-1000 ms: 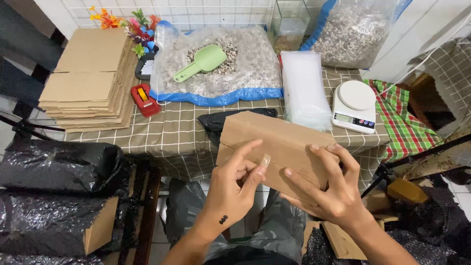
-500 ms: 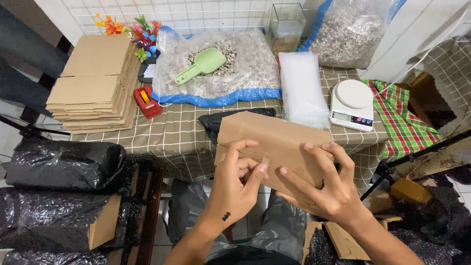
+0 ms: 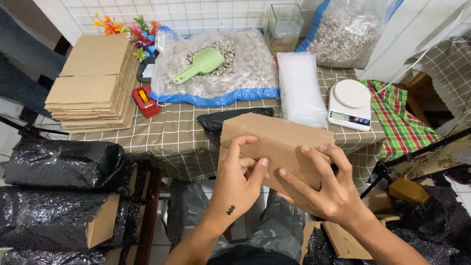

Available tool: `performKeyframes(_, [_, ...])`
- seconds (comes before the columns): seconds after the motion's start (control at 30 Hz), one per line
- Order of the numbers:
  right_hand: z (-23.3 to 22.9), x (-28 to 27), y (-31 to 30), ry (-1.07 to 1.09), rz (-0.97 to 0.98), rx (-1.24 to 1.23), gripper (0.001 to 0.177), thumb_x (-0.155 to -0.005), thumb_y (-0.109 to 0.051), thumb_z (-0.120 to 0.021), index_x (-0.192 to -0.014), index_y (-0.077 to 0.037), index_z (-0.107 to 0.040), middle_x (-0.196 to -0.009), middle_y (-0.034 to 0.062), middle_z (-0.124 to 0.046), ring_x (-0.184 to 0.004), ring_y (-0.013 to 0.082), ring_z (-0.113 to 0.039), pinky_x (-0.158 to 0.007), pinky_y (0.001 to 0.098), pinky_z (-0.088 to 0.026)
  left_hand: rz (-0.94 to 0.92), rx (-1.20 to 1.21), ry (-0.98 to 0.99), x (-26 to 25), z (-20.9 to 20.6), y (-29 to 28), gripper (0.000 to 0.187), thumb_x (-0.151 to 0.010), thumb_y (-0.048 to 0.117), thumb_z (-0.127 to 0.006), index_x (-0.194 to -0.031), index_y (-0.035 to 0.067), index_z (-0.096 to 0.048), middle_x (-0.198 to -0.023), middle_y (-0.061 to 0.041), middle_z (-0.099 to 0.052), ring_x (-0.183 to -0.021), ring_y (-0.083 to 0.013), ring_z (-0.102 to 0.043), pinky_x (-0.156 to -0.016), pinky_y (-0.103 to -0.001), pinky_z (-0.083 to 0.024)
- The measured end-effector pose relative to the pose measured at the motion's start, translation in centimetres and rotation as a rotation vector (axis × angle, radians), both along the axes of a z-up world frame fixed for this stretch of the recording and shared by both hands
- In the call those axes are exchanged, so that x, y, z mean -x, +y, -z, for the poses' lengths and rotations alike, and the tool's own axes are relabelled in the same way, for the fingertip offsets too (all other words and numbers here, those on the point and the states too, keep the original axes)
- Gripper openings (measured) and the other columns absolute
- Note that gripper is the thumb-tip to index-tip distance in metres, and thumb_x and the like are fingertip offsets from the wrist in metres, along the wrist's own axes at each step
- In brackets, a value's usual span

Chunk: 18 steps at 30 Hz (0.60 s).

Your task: Assembling a cardboard box, placing it inside a black shipping bag, and filling it with aquarium gravel using a scoop.

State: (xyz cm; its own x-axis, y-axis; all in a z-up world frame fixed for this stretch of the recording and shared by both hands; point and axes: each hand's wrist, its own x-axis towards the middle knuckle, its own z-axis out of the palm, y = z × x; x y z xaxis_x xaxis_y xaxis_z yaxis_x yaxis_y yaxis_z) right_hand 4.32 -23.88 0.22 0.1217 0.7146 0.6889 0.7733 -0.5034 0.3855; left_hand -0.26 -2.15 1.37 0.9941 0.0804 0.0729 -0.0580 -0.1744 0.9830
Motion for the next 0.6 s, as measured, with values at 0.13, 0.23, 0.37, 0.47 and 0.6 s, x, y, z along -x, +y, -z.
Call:
performKeyframes(0.13, [-0.3,0.4,-0.4,0.029,-0.007,0.011,0.053,-0.097,-0.051,-0.078,-0.137,-0.02,-0.061,-0.138,0.0301,-0.051,-0.117,0.0492,-0.047,-0.093,0.0589,-0.056,-0.009,0.014,0.012,-0.2,0.4,-0.4,0.034,-0.098,0.019,-0.061,-0.128,0.011,-0.047,-0.068,-0.01,-0.074,-0.063,-0.0158,-0.07,-0.058,-0.029,-0.05])
performKeyframes(0.23, [-0.7,0.5,-0.5,0.029,-0.006,0.027,0.053,-0.097,-0.051,-0.077,-0.138,-0.02,-0.06,-0.137,0.0282,-0.051,-0.117,0.0465,-0.047,-0.092,0.0598,-0.057,-0.023,-0.01,0.021,-0.3,0.5,-0.5,0.037,-0.097,0.022,-0.062,-0.129,0.01,-0.046,-0.069,-0.008,-0.074,-0.063,-0.0158,-0.071,-0.06,-0.029,-0.053])
performKeyframes(0.37, [-1.0,0.5,-0.8,0.027,-0.004,0.03,0.051,-0.097,-0.051,-0.076,-0.136,-0.021,-0.062,-0.136,0.0267,-0.052,-0.114,0.0456,-0.048,-0.09,0.0615,-0.056,-0.059,-0.066,0.103,-0.2,-0.6,-0.6,0.036,-0.095,0.025,-0.065,-0.123,0.014,-0.047,-0.066,-0.007,-0.076,-0.059,-0.0162,-0.069,-0.061,-0.029,-0.051])
performKeyframes(0.47, [-0.9,0.6,-1.0,0.029,0.0,0.037,0.053,-0.097,-0.053,-0.076,-0.137,-0.022,-0.061,-0.137,0.0266,-0.052,-0.115,0.0459,-0.049,-0.092,0.0619,-0.055,-0.044,-0.12,0.157,-0.2,-1.1,-0.6,0.037,-0.095,0.028,-0.065,-0.123,0.015,-0.046,-0.068,-0.006,-0.078,-0.059,-0.0176,-0.069,-0.063,-0.031,-0.052])
performKeyframes(0.6, [-0.6,0.7,-1.3,0.046,0.006,0.055,0.056,-0.097,-0.053,-0.074,-0.14,-0.021,-0.059,-0.139,0.027,-0.05,-0.117,0.0469,-0.047,-0.094,0.0625,-0.054,-0.03,-0.18,0.197,-0.2,-1.4,-0.4,0.036,-0.095,0.028,-0.065,-0.122,0.015,-0.046,-0.068,-0.004,-0.079,-0.06,-0.0187,-0.072,-0.064,-0.033,-0.054])
